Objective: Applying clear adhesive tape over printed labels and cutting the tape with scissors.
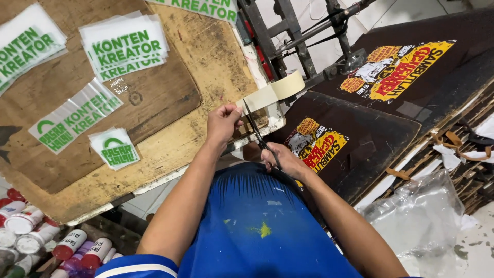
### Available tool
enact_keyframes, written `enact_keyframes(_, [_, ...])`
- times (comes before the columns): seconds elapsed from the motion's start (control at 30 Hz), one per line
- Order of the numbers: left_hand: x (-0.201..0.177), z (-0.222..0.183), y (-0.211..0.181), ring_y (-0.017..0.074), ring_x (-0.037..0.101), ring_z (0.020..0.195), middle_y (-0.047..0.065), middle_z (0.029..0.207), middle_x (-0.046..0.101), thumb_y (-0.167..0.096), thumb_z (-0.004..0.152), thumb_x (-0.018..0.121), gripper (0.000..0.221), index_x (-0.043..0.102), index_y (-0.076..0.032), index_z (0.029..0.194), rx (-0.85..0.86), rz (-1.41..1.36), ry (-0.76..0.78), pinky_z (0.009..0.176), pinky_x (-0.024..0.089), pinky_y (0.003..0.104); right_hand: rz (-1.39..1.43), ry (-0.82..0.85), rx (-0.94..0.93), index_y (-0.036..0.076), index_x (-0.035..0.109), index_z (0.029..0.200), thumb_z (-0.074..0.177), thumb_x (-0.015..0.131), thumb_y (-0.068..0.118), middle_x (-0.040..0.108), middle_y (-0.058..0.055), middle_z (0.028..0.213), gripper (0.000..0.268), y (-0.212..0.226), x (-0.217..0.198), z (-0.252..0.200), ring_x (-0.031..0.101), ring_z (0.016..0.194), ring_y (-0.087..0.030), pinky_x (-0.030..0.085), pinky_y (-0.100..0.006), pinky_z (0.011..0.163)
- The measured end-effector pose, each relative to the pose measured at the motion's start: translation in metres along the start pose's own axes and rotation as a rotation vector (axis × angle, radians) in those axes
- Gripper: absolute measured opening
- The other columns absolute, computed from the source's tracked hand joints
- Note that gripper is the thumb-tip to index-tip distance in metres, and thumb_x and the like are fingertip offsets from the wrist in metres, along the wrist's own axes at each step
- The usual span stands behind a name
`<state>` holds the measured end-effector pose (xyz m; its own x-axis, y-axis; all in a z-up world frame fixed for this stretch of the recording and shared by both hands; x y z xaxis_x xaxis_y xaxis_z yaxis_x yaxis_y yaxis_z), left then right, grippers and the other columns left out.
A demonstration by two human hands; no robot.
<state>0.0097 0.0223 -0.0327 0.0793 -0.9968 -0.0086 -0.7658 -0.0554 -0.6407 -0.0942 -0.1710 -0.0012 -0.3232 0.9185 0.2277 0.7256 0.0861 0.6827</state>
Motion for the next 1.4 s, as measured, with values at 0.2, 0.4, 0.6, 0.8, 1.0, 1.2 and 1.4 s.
enact_keyframes(0.2, [-0.003,0.006,0.006,0.0150,0.074,0.066,0.010,0.078,0.070,-0.013,0.092,0.074,0.013,0.071,-0.003,0.100,0.014,-0.002,0.009,0.058,0.062,0.025,0.005,-0.002,-0.005,0.009,0.064,0.081,0.098,0.064,0.052,0.068,-0.009,0.063,0.046,0.002,0.001,0.014,0.070,0.064,-0.019,0.053,-0.031,0.066])
enact_keyframes(0.4, [-0.003,0.000,0.000,0.0140,0.074,0.065,0.011,0.076,0.072,-0.010,0.090,0.075,0.015,0.072,-0.001,0.101,0.007,0.020,0.034,0.056,0.060,0.021,0.043,0.002,-0.025,0.008,0.064,0.084,0.100,0.061,0.050,0.067,-0.011,0.065,0.045,0.007,0.003,0.016,0.071,0.064,-0.022,0.053,-0.033,0.069])
enact_keyframes(0.6, [-0.004,-0.007,-0.008,0.0134,0.074,0.066,0.012,0.077,0.073,-0.011,0.090,0.076,0.018,0.071,0.000,0.103,-0.012,0.020,0.040,0.057,0.060,0.021,0.078,0.003,-0.030,0.008,0.063,0.085,0.100,0.062,0.049,0.067,-0.010,0.066,0.043,0.005,0.003,0.015,0.070,0.064,-0.022,0.054,-0.033,0.068])
enact_keyframes(0.8, [-0.005,0.000,-0.003,0.0140,0.074,0.067,0.012,0.078,0.073,-0.011,0.090,0.076,0.019,0.071,0.000,0.104,-0.017,0.017,0.056,0.057,0.060,0.020,0.098,-0.009,-0.026,0.006,0.064,0.087,0.100,0.063,0.046,0.067,-0.011,0.069,0.042,0.004,0.003,0.015,0.070,0.064,-0.023,0.054,-0.034,0.068])
enact_keyframes(1.0, [-0.005,-0.004,-0.009,0.0147,0.075,0.067,0.012,0.078,0.073,-0.011,0.089,0.076,0.019,0.071,0.001,0.104,-0.020,0.014,0.055,0.057,0.060,0.021,0.084,-0.014,-0.010,0.007,0.064,0.085,0.100,0.063,0.046,0.066,-0.010,0.066,0.042,-0.005,0.002,0.021,0.070,0.061,-0.022,0.054,-0.032,0.066])
enact_keyframes(1.2, [-0.004,0.000,-0.005,0.0141,0.074,0.066,0.012,0.079,0.074,-0.010,0.089,0.076,0.019,0.072,0.001,0.105,-0.041,0.015,0.048,0.055,0.060,0.020,0.040,-0.056,0.001,0.006,0.063,0.078,0.100,0.066,0.046,0.065,-0.011,0.058,0.045,0.006,0.007,0.016,0.068,0.053,-0.021,0.053,-0.029,0.058])
enact_keyframes(1.4, [-0.004,0.002,-0.003,0.0139,0.075,0.065,0.012,0.079,0.074,-0.010,0.090,0.075,0.021,0.071,0.002,0.107,-0.073,0.010,0.042,0.054,0.060,0.019,0.041,-0.111,-0.035,0.005,0.061,0.074,0.101,0.067,0.034,0.061,-0.011,0.052,0.040,0.011,0.009,0.014,0.064,0.045,-0.018,0.049,-0.024,0.049])
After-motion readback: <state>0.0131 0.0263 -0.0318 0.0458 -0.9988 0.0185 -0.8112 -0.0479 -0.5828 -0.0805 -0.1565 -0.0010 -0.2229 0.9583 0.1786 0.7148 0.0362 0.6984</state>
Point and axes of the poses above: each hand's wrist, its own z-axis towards the middle knuckle, its own x-axis out of the palm, y = z × x, the point moved 2 cm from there along z, towards the middle knuckle
